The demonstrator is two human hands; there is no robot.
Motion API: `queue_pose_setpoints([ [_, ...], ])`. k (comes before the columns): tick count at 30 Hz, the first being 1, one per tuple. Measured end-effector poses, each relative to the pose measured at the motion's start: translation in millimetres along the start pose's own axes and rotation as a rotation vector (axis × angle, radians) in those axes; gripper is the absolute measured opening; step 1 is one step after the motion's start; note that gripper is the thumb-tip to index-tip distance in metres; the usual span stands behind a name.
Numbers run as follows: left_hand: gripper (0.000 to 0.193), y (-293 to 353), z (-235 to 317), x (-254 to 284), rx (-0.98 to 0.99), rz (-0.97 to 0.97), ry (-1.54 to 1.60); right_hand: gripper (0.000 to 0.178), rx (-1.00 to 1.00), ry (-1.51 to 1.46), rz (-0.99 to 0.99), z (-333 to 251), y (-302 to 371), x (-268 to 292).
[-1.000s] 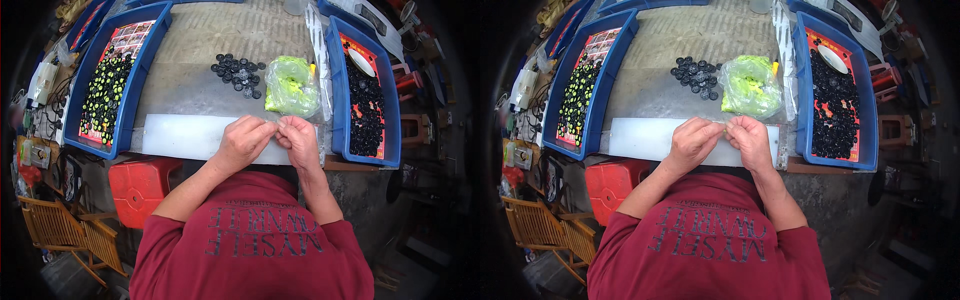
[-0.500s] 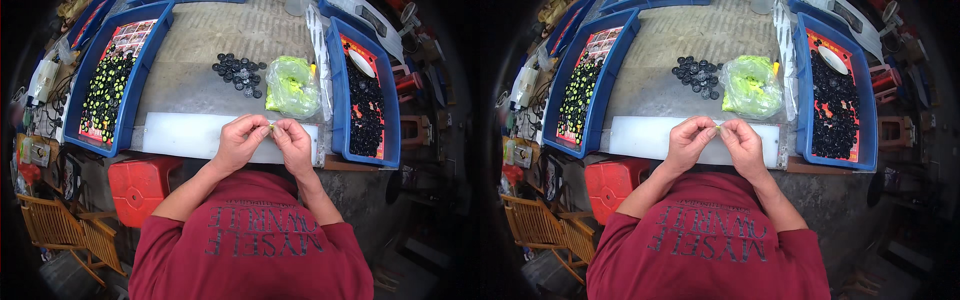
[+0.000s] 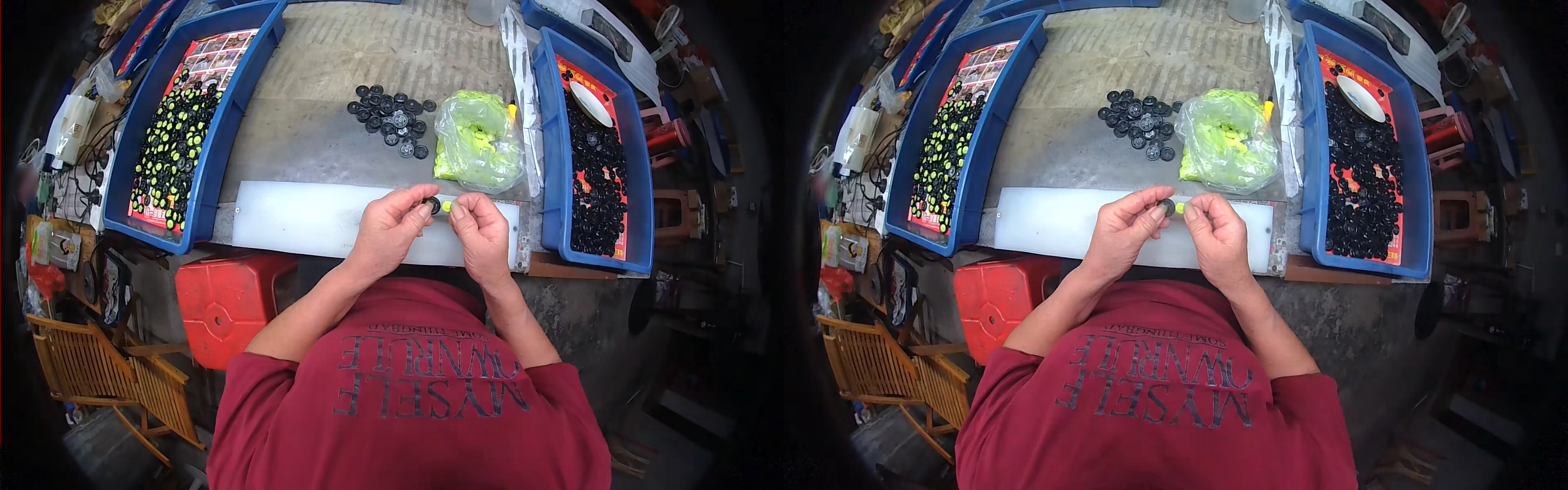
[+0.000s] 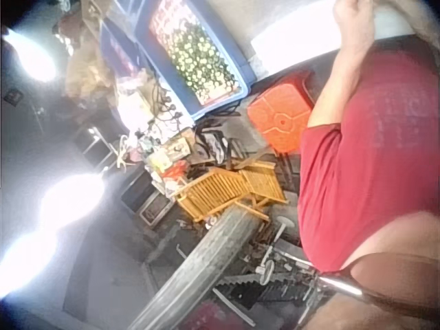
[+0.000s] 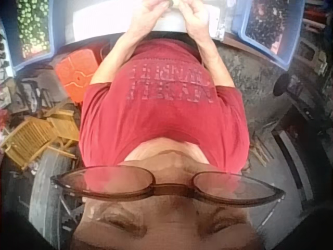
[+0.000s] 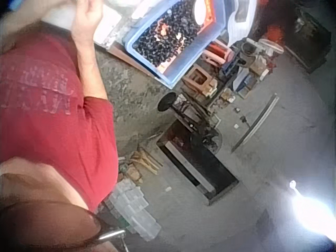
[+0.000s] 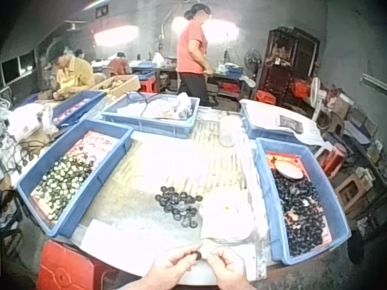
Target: Manually inserting small yellow inserts into black circular gaskets at a workbench.
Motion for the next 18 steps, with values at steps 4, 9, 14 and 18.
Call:
queue_pose_setpoints([
  [4, 0.027, 1, 5, 0, -0.103, -0.019, -0.110, 0.006, -0.036, -0.015, 0.010, 3, 1, -1],
  [9, 0.028, 1, 9, -2, -0.120, -0.038, -0.208, 0.008, -0.021, 0.030, 0.020, 2, 1, -1],
  [14, 0.028, 1, 12, -2, -0.222, -0.021, -0.361, 0.009, 0.006, 0.128, 0.034, 3, 2, 0],
  [18, 0.028, 2, 12, -3, -0.228, -0.022, -0.374, 0.011, 0.044, 0.156, 0.043, 1, 1, -1],
])
Point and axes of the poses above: each hand's wrist, its own y-axis away from the middle knuckle, its own x-axis out of the back of the hand, z = x × y, the point moved 5 cm from there along -y, towards the middle knuckle, and after that the axes turned 1 degree about -x, right-handed, at the moved point
